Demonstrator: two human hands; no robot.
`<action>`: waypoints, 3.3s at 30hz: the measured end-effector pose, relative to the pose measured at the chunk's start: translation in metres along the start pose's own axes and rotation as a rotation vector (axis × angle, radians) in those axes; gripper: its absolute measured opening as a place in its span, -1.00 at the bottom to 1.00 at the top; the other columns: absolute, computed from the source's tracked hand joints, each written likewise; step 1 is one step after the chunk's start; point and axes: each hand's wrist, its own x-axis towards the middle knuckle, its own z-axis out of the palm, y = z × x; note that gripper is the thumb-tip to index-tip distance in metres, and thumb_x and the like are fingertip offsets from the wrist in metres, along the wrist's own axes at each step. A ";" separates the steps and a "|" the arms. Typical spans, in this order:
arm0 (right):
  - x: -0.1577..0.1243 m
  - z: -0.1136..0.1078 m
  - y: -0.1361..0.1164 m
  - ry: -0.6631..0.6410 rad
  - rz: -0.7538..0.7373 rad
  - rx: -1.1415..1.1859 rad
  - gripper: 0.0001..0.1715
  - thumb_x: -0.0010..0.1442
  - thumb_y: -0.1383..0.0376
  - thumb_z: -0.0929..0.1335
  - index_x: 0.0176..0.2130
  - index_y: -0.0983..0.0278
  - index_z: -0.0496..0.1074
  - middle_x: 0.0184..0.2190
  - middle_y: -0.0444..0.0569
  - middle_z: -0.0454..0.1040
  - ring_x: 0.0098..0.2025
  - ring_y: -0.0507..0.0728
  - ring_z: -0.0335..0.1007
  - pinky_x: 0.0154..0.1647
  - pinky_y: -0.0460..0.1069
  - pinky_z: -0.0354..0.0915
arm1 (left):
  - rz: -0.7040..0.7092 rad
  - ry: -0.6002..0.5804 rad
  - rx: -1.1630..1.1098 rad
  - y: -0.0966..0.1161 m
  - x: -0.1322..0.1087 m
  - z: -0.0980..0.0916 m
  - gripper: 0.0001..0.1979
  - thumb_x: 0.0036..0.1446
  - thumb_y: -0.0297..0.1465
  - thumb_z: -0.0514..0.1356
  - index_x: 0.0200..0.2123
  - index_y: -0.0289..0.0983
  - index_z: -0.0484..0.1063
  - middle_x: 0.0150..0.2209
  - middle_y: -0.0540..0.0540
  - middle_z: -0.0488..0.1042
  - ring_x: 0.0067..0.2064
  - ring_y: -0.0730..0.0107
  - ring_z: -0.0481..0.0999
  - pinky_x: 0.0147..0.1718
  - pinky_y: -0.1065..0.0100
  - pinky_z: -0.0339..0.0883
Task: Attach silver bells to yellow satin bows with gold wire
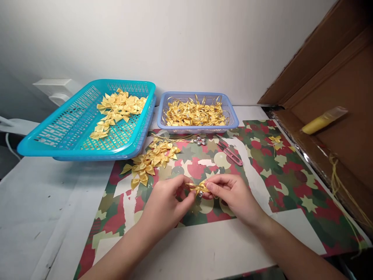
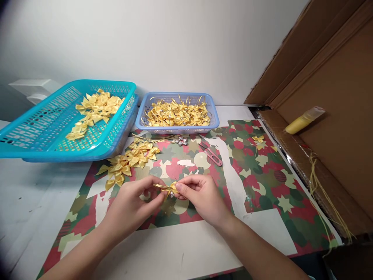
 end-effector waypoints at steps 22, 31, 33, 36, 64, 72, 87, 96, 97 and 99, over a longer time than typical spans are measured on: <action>-0.001 0.000 0.000 0.009 0.013 -0.003 -0.69 -0.03 0.06 0.51 -0.43 0.26 0.57 -0.47 -0.07 0.55 -0.39 0.04 0.46 -0.28 -0.06 0.41 | -0.027 -0.054 0.064 0.000 0.000 0.002 -0.91 0.08 -0.43 0.13 -0.41 -0.23 0.43 -0.51 0.00 0.48 -0.48 0.42 0.39 -0.49 0.45 0.21; 0.000 0.000 0.000 0.007 0.004 -0.014 -0.69 -0.04 0.06 0.52 -0.39 0.25 0.60 -0.47 -0.07 0.54 -0.38 0.06 0.47 -0.28 -0.04 0.43 | 0.042 -0.059 0.085 0.001 0.000 0.000 -0.95 0.02 -0.47 0.15 -0.47 -0.24 0.38 -0.55 0.03 0.45 -0.50 0.43 0.39 -0.51 0.46 0.19; 0.000 0.000 0.001 0.005 -0.001 -0.006 -0.69 -0.03 0.06 0.51 -0.39 0.24 0.60 -0.46 -0.07 0.55 -0.38 0.06 0.48 -0.27 -0.04 0.44 | 0.088 -0.040 0.099 0.000 0.001 -0.001 -0.94 -0.02 -0.50 0.16 -0.46 -0.24 0.39 -0.52 0.03 0.47 -0.48 0.43 0.40 -0.50 0.46 0.20; 0.000 -0.001 0.002 0.003 -0.006 -0.016 -0.69 -0.02 0.05 0.51 -0.38 0.24 0.60 -0.44 -0.05 0.56 -0.38 0.06 0.48 -0.27 -0.03 0.44 | 0.122 -0.028 0.070 0.001 0.001 -0.002 -0.92 -0.03 -0.52 0.15 -0.45 -0.24 0.40 -0.49 0.02 0.49 -0.47 0.45 0.39 -0.49 0.46 0.21; -0.015 0.014 0.014 0.236 -0.568 -0.636 -0.86 0.18 0.39 0.35 -0.38 0.23 0.51 -0.47 -0.09 0.59 -0.50 0.05 0.46 -0.52 -0.08 0.32 | -0.557 -0.060 -0.846 0.003 0.006 0.008 -0.83 -0.09 -0.34 0.36 -0.52 -0.31 0.48 -0.58 0.04 0.45 -0.48 0.52 0.43 -0.46 0.51 0.31; -0.014 0.015 0.014 0.245 -0.623 -0.712 -0.84 0.17 0.44 0.32 -0.40 0.26 0.46 -0.52 -0.09 0.53 -0.52 0.04 0.40 -0.51 -0.08 0.28 | -0.545 -0.055 -0.836 0.002 0.005 0.009 -0.81 -0.06 -0.32 0.35 -0.52 -0.30 0.46 -0.57 0.04 0.46 -0.48 0.52 0.43 -0.48 0.52 0.30; -0.014 0.017 0.019 0.287 -0.693 -0.724 -0.83 0.15 0.50 0.31 -0.41 0.30 0.44 -0.55 -0.11 0.47 -0.55 -0.01 0.34 -0.55 -0.12 0.22 | -0.594 -0.048 -0.808 0.005 0.003 0.011 -0.77 -0.07 -0.28 0.36 -0.51 -0.31 0.45 -0.56 0.02 0.47 -0.47 0.49 0.42 -0.49 0.51 0.29; -0.012 0.019 0.021 0.305 -0.719 -0.700 -0.84 0.15 0.50 0.31 -0.41 0.32 0.43 -0.54 -0.09 0.49 -0.53 -0.01 0.36 -0.52 -0.14 0.26 | -0.584 -0.025 -0.829 0.008 0.001 0.015 -0.79 -0.09 -0.31 0.37 -0.51 -0.33 0.46 -0.57 0.03 0.48 -0.51 0.55 0.40 -0.51 0.55 0.27; -0.012 0.019 0.021 0.306 -0.721 -0.697 -0.84 0.15 0.50 0.31 -0.41 0.32 0.43 -0.54 -0.09 0.49 -0.53 -0.01 0.37 -0.52 -0.14 0.27 | -0.584 -0.015 -0.837 0.009 0.001 0.016 -0.79 -0.10 -0.31 0.38 -0.51 -0.33 0.47 -0.58 0.03 0.48 -0.51 0.54 0.40 -0.51 0.54 0.28; -0.012 0.019 0.022 0.311 -0.719 -0.694 -0.84 0.15 0.50 0.31 -0.42 0.32 0.43 -0.54 -0.09 0.50 -0.53 -0.01 0.38 -0.52 -0.14 0.27 | -0.586 0.007 -0.849 0.010 0.001 0.016 -0.79 -0.12 -0.31 0.38 -0.52 -0.33 0.47 -0.57 0.01 0.48 -0.50 0.52 0.41 -0.52 0.54 0.29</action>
